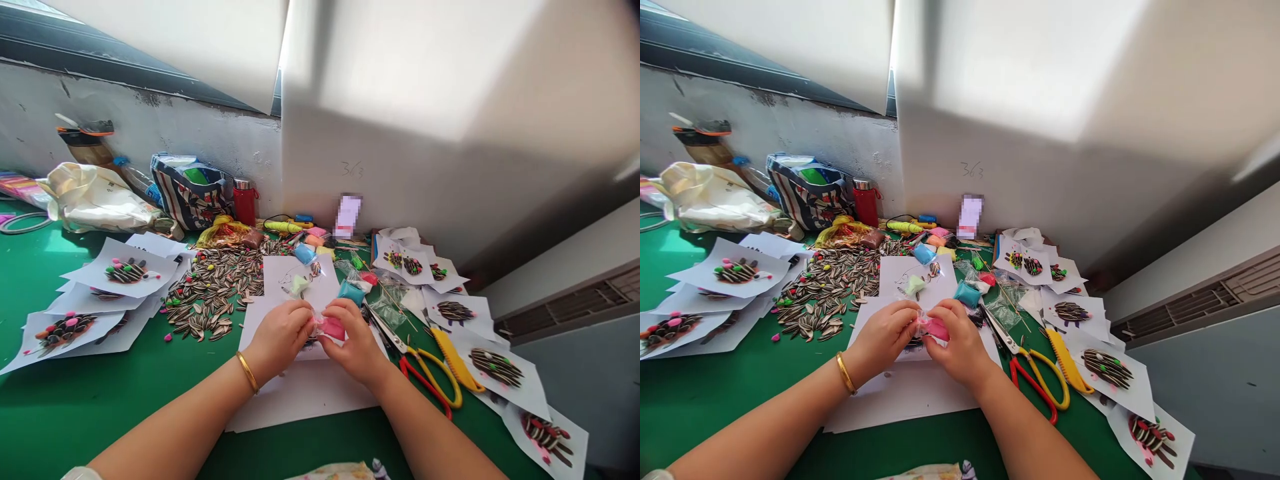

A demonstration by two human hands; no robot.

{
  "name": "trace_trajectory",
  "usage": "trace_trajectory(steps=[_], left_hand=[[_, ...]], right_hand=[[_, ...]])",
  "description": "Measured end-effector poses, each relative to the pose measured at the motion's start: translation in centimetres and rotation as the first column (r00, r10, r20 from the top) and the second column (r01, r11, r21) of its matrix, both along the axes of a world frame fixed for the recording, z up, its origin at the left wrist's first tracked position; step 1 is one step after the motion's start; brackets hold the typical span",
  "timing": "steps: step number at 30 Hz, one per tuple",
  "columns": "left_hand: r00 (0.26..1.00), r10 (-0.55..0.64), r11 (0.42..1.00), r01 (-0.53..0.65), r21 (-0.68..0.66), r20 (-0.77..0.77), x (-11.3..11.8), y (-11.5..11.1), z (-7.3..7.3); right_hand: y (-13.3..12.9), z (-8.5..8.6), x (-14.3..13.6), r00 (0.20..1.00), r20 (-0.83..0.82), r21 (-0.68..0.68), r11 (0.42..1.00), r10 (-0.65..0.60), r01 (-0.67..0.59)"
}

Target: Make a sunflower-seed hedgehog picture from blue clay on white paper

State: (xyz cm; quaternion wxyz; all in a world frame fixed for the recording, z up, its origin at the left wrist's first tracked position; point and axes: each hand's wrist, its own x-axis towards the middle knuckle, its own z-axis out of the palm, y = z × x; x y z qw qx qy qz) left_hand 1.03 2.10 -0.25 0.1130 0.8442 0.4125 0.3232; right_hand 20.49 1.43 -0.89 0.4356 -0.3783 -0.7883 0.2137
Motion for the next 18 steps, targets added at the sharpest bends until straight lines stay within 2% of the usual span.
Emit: trace_trajectory(steps=[10, 18], left_hand=[[0.993, -0.051, 0.988, 0.065, -0.138, 0.103, 0.12, 0.12, -0.19], [0.996, -0.084, 0.996, 0.084, -0.043, -0.014, 0.08, 0.08, 0.27]], right_hand=[[0.07, -0.74, 0.01, 1.000, 0.024, 0.017, 1.000, -0.019, 0.019], [-0.24, -0.19, -0.19, 0.999, 0.025, 0.018, 1.000, -0.023, 0.023]])
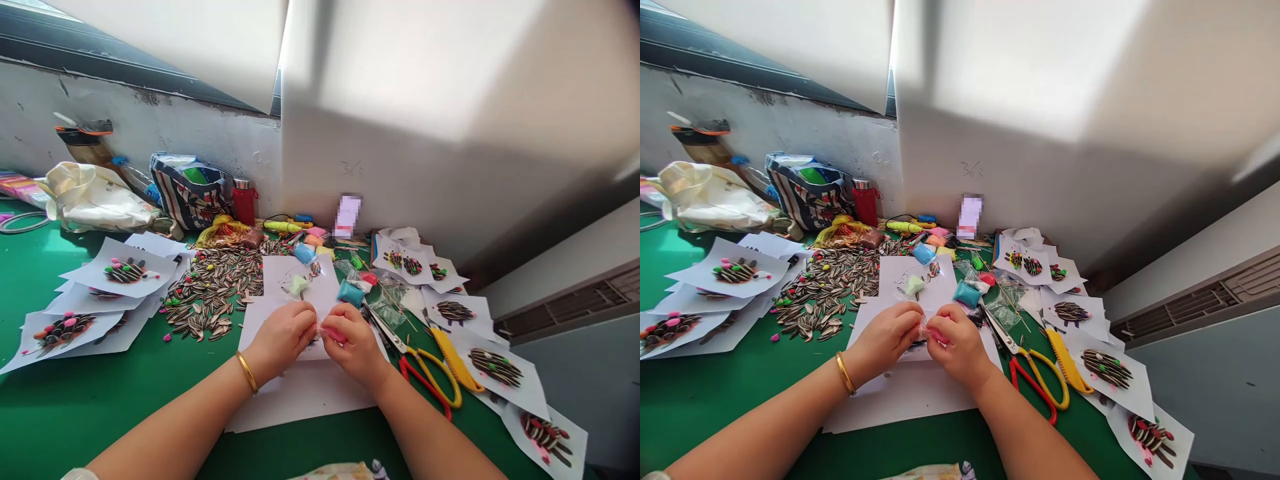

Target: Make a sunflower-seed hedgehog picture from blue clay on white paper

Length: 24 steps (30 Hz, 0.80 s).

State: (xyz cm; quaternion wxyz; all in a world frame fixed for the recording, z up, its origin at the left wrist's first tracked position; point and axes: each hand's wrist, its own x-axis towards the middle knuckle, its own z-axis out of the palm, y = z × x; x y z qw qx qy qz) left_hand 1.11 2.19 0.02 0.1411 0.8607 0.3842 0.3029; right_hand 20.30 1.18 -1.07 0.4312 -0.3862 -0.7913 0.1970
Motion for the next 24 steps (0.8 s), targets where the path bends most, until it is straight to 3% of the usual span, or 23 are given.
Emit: trace_trajectory(steps=[10, 17, 24], left_hand=[[0.964, 0.081, 0.988, -0.044, -0.148, 0.254, -0.06, 0.06, -0.24], [0.993, 0.072, 0.995, -0.078, 0.063, 0.099, -0.12, 0.00, -0.25], [0.997, 0.075, 0.994, -0.076, 0.078, 0.018, 0.20, -0.24, 0.27]], right_hand=[[0.13, -0.32, 0.20, 0.999, -0.031, -0.001, 1.000, -0.019, 0.019], [0.25, -0.68, 0.17, 0.999, -0.036, 0.000, 0.999, -0.036, 0.037], [0.33, -0.70, 0.11, 0.999, -0.021, 0.002, 1.000, -0.029, 0.029]])
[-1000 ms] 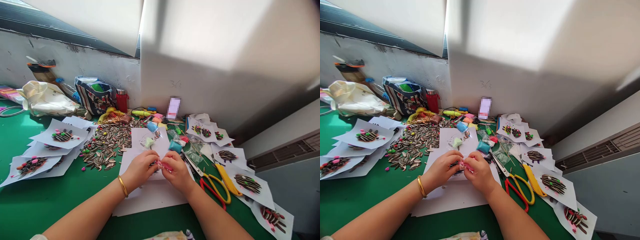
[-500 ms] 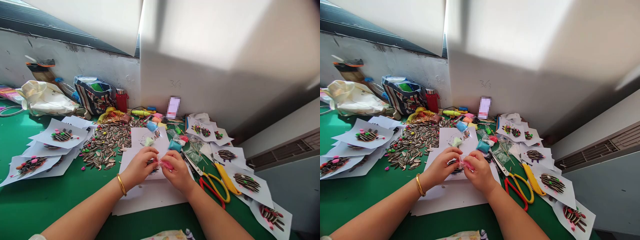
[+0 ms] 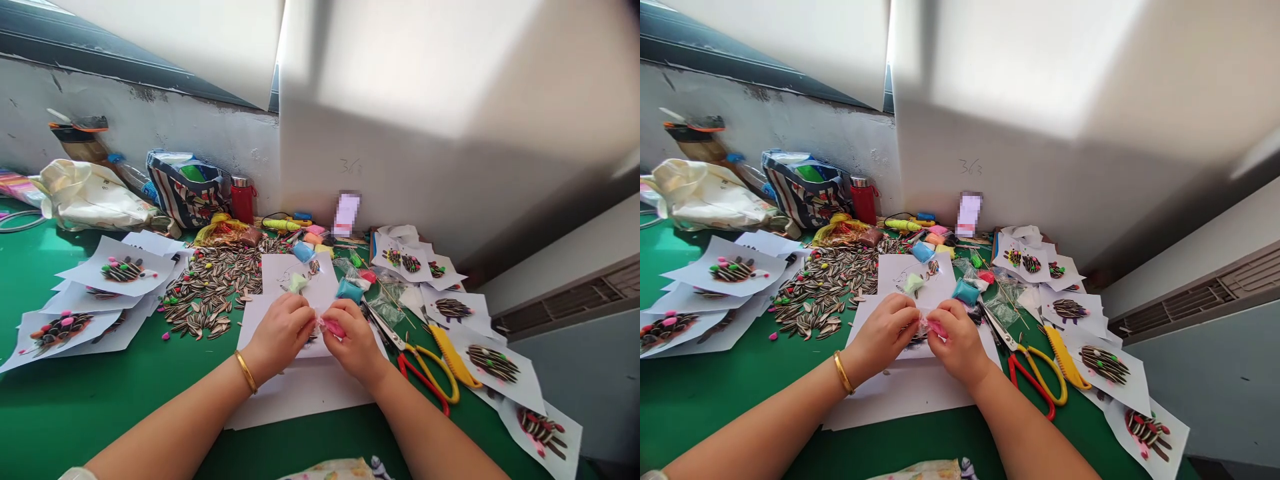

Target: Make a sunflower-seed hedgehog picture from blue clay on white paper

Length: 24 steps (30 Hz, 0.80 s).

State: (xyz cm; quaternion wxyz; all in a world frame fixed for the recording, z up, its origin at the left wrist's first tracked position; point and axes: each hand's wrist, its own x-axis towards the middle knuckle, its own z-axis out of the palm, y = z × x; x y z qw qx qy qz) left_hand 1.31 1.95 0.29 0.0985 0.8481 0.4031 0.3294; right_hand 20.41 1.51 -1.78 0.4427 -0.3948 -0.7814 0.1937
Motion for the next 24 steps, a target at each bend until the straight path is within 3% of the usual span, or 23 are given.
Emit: trace_trajectory(steps=[9, 14, 19, 21, 24], left_hand=[[0.963, 0.030, 0.985, 0.017, -0.173, 0.266, -0.3, 0.4, -0.7], [0.964, 0.049, 0.967, 0.020, -0.253, 0.262, -0.2, 0.5, -0.6], [0.965, 0.086, 0.978, -0.034, -0.207, 0.246, -0.2, 0.4, -0.2], [0.932, 0.135, 0.974, -0.062, -0.218, 0.336, -0.4, 0.5, -0.2], [0.822, 0.238, 0.940, -0.063, -0.334, 0.517, -0.7, 0.9, -0.1]], right_hand=[[0.2, 0.5, 0.0, 0.999, -0.031, -0.025, 0.999, -0.031, 0.030], [0.1, 0.3, -0.1, 0.999, -0.038, -0.032, 0.999, -0.009, 0.008], [-0.2, 0.5, -0.1, 0.999, -0.012, -0.036, 0.999, 0.031, -0.031], [-0.1, 0.4, 0.2, 1.000, 0.001, -0.047, 0.999, 0.006, -0.006], [0.7, -0.1, 0.9, 0.994, -0.003, -0.061, 0.992, -0.110, 0.109]])
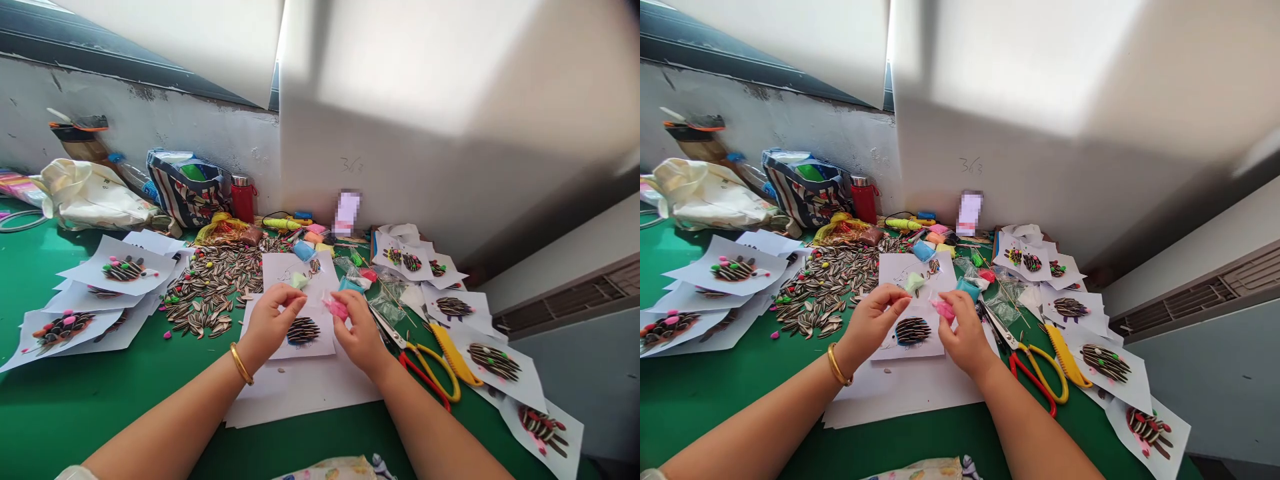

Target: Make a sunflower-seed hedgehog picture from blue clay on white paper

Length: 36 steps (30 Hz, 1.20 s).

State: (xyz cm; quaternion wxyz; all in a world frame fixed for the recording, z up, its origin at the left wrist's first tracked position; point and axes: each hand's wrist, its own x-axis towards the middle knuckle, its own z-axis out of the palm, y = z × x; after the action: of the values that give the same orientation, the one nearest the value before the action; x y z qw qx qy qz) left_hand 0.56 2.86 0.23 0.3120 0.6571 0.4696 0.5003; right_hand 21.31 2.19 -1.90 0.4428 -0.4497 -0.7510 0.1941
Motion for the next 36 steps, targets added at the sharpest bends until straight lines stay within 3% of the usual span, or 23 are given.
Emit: trace_trajectory(steps=[4, 9, 13, 16, 20, 25, 32, 36], left_hand=[[0.965, -0.017, 0.962, 0.087, -0.259, 0.261, 0.1, 0.2, 0.4], [0.906, -0.016, 0.868, 0.223, -0.444, 0.423, 0.7, 0.1, 0.3], [0.857, -0.009, 0.835, 0.290, -0.467, 0.515, 0.7, 0.2, -0.1], [0.842, -0.002, 0.805, 0.322, -0.499, 0.540, 0.6, 0.2, -0.1], [0.860, -0.058, 0.795, 0.347, -0.498, 0.506, 0.6, -0.1, -0.1], [0.883, -0.140, 0.798, 0.369, -0.477, 0.449, 0.8, -0.4, -0.4], [0.858, -0.175, 0.785, 0.418, -0.457, 0.484, 1.1, -0.4, -0.2], [0.890, -0.199, 0.791, 0.393, -0.469, 0.411, 1.0, -0.4, -0.4]], right_hand=[[2.0, -1.0, 1.1, 0.990, 0.048, -0.006, 0.991, -0.133, 0.133], [3.7, -2.1, 1.1, 0.954, 0.253, 0.083, 0.986, -0.160, 0.144], [3.4, -2.4, 0.6, 0.884, 0.409, 0.100, 0.974, -0.227, 0.204], [2.5, -1.5, 0.6, 0.907, 0.346, 0.159, 0.967, -0.242, 0.198], [0.7, 0.2, 0.0, 0.981, 0.174, 0.208, 0.977, -0.084, 0.047], [-1.3, 0.8, -1.3, 0.978, 0.177, 0.222, 0.964, 0.107, -0.146], [-1.4, 0.7, -1.1, 0.987, 0.153, 0.222, 0.971, 0.058, -0.091], [-1.5, 0.8, -1.1, 0.987, 0.146, 0.235, 0.967, 0.061, -0.095]])
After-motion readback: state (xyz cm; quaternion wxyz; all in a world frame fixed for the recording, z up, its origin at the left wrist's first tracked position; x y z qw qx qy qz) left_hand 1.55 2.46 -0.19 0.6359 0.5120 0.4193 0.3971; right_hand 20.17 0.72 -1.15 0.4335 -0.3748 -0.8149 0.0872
